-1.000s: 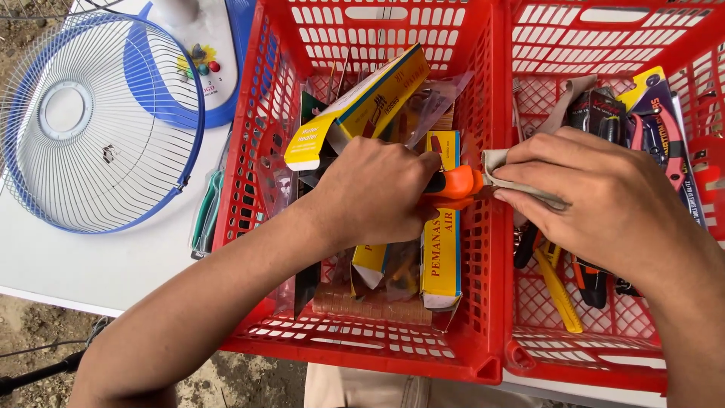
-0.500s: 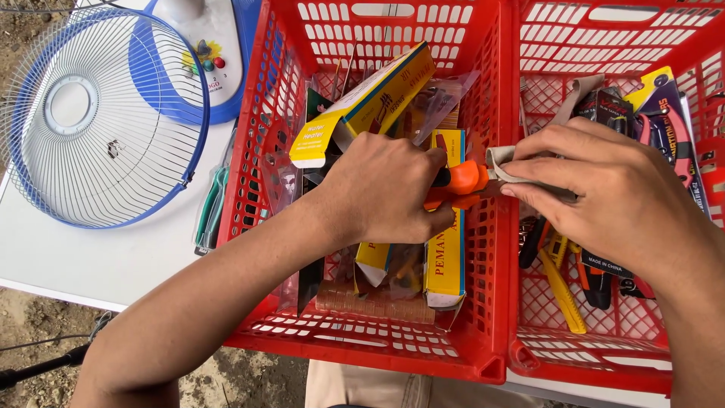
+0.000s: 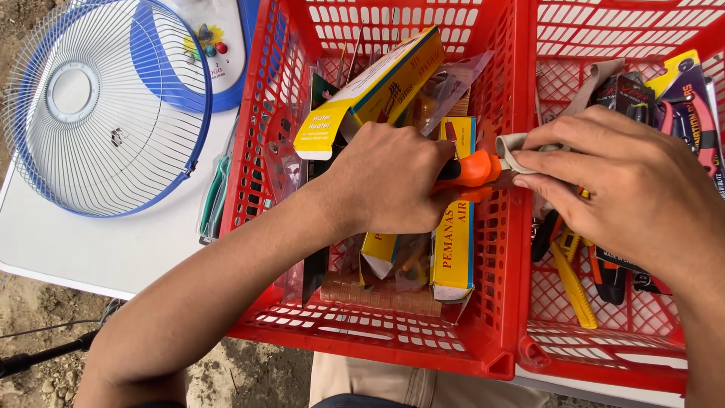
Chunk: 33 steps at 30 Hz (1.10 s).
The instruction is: The person is cleaning various types of pliers and cutters using a white cloth, picking them from one red basket and placing them back after wiping.
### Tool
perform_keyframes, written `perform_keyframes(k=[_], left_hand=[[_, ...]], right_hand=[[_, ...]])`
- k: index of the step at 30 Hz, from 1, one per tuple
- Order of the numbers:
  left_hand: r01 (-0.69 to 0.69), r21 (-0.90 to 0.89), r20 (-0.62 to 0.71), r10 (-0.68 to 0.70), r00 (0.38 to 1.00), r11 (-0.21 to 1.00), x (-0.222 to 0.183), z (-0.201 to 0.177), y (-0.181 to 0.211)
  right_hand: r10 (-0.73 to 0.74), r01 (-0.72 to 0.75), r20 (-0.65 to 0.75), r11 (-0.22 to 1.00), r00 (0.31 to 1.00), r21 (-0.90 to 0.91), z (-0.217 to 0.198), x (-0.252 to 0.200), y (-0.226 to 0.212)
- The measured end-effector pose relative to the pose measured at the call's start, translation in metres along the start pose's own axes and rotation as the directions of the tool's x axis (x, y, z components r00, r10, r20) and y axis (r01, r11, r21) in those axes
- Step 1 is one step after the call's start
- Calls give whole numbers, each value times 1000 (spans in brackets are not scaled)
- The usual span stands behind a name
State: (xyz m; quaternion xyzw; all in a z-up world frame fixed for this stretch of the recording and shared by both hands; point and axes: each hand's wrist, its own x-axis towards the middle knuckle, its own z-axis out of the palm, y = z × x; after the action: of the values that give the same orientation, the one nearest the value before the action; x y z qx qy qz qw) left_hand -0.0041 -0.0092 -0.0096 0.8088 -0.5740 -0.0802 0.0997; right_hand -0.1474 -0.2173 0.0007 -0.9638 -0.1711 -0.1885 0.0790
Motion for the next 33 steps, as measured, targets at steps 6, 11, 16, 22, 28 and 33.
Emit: perform_keyframes(k=[6, 11, 16, 22, 28, 33], left_hand=[[-32, 12, -6, 32, 999, 999, 0, 6, -7], [-14, 2, -22, 14, 1000, 1000, 2, 9, -8], [-43, -5, -44, 43, 998, 999, 2, 12, -9], [-45, 5, -86, 46, 995, 999, 3, 16, -12], [-45, 32, -96, 48, 994, 998, 4, 16, -11], [-15, 24, -53, 16, 998, 1000, 5, 16, -11]], right_hand=[[13, -14, -8, 998, 1000, -69, 3, -3, 0], [-25, 25, 7, 996, 1000, -84, 7, -7, 9], [-56, 55, -24, 998, 998, -28, 2, -2, 0], [-18, 19, -16, 998, 1000, 61, 6, -2, 1], [-30, 31, -21, 997, 999, 68, 6, -4, 4], [-15, 17, -32, 998, 999, 66, 7, -1, 0]])
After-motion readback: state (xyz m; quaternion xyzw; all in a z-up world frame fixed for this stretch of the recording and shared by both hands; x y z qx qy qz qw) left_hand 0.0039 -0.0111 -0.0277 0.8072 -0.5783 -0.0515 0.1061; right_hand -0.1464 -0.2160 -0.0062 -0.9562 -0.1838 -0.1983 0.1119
